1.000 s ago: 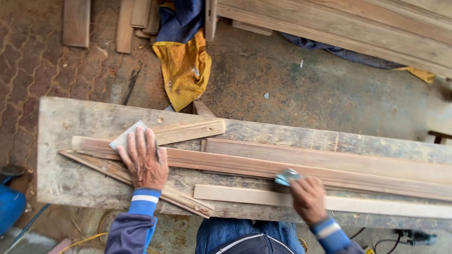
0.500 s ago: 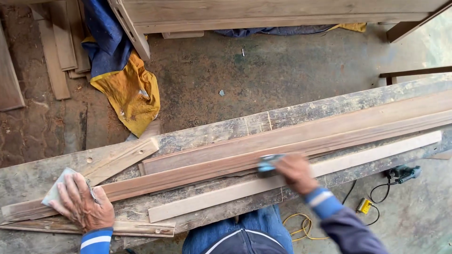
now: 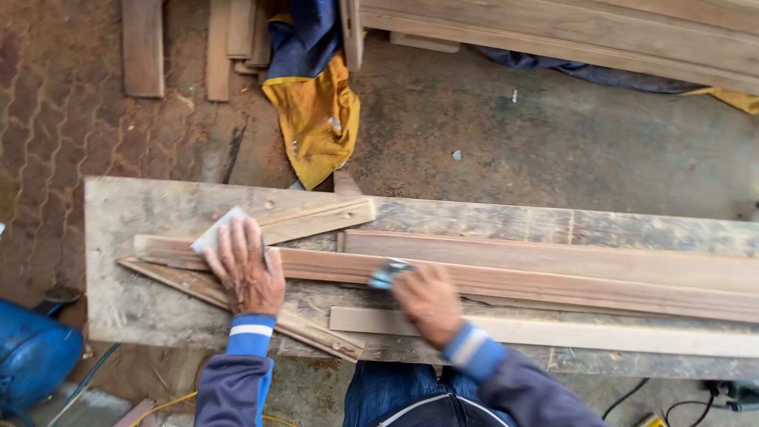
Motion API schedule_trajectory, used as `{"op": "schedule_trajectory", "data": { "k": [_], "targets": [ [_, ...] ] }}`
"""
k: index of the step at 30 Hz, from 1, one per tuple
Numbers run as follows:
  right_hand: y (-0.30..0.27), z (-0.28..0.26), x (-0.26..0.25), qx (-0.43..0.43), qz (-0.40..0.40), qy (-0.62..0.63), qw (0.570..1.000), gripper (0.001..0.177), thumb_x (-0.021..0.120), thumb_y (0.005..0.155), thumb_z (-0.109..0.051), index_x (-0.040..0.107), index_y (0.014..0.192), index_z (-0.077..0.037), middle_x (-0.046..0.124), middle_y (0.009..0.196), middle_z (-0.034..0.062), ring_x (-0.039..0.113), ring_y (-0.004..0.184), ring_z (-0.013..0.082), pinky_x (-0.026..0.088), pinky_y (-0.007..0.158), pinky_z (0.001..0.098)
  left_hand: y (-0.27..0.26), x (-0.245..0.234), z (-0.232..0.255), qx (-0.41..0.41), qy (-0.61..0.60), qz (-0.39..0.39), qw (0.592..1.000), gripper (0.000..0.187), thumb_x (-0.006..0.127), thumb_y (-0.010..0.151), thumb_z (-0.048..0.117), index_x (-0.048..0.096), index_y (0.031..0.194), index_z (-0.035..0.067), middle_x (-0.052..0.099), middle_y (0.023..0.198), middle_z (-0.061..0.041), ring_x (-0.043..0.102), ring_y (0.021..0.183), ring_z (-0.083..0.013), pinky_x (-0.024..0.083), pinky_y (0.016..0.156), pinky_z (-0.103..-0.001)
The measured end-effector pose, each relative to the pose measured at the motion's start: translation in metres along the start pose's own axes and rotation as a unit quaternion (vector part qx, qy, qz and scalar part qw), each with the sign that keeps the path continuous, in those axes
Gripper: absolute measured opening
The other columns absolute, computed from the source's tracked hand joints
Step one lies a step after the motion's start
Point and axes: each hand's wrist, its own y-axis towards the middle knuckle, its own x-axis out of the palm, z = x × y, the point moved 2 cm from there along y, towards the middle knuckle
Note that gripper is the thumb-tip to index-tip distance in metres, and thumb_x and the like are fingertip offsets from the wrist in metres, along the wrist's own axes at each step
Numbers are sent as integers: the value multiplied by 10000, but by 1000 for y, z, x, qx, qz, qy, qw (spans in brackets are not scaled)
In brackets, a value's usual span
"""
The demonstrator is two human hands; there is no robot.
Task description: The person is sanding long wooden trim pieces using sandpaper.
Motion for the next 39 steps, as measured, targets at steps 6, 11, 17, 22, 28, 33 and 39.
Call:
{"op": "schedule_trajectory", "data": {
  "k": [6, 11, 17, 22, 28, 33, 39],
  "targets": [
    [103, -85, 47, -58, -65, -48, 995, 256, 604, 904, -149, 660, 1147, -90, 599, 1058, 70, 528, 951, 215, 430, 801, 397, -1, -3, -3, -3, -17, -11, 1000, 633, 490, 1052, 344, 344, 1610, 83, 303, 1690, -166, 239, 1562, -391, 96, 1256, -652],
    [0, 8, 0, -40, -9, -36, 999, 335, 621, 835, -148, 672, 1163, -99, 623, 1084, 63, 562, 977, 236, 429, 809, 418, -5, 2, -7, 2, -8, -1, 1000, 623, 501, 1049, 320, 363, 1611, 88, 315, 1694, -154, 241, 1573, -385, 97, 1270, -644],
    [-217, 154, -75, 161, 45, -74, 983, 399, 667, 742, -73, 708, 1134, -134, 671, 965, 45, 609, 911, 248, 413, 796, 446, -11, 5, -18, 11, -23, 4, 1000, 655, 542, 1024, 268, 368, 1629, 88, 308, 1722, -154, 223, 1603, -385, 86, 1287, -642],
    [-339, 233, -112, 434, 167, -76, 882, 104, 709, 928, -129, 704, 1025, -91, 605, 891, 90, 562, 859, 280, 418, 798, 410, -26, 14, 66, 85, -51, -8, 995, 687, 571, 993, 252, 365, 1620, 61, 279, 1725, -181, 197, 1610, -415, 80, 1282, -682],
    [-331, 294, -122, 436, 263, -128, 851, 71, 703, 962, -103, 714, 1024, -70, 680, 973, 116, 617, 949, 334, 452, 878, 445, -59, 45, 358, 353, -174, -28, 919, 769, 576, 885, 314, 325, 1584, 113, 266, 1644, -151, 190, 1531, -325, 73, 1238, -609],
    [-328, 300, -117, 428, 290, -79, 852, 78, 715, 956, -108, 708, 1027, -76, 688, 979, 125, 639, 973, 342, 476, 885, 443, -94, 86, 524, 491, -150, -196, 836, 724, 456, 934, 338, 274, 1607, 143, 273, 1694, -38, 199, 1566, -233, 75, 1270, -537],
    [-325, 295, -127, 438, 286, -66, 850, 100, 717, 899, -98, 699, 995, -78, 679, 936, 122, 646, 914, 337, 450, 800, 455, -53, 34, 350, 506, -45, -169, 845, 685, 449, 963, 359, 250, 1606, 232, 216, 1685, 20, 160, 1560, -216, 66, 1250, -598]
  ]
}}
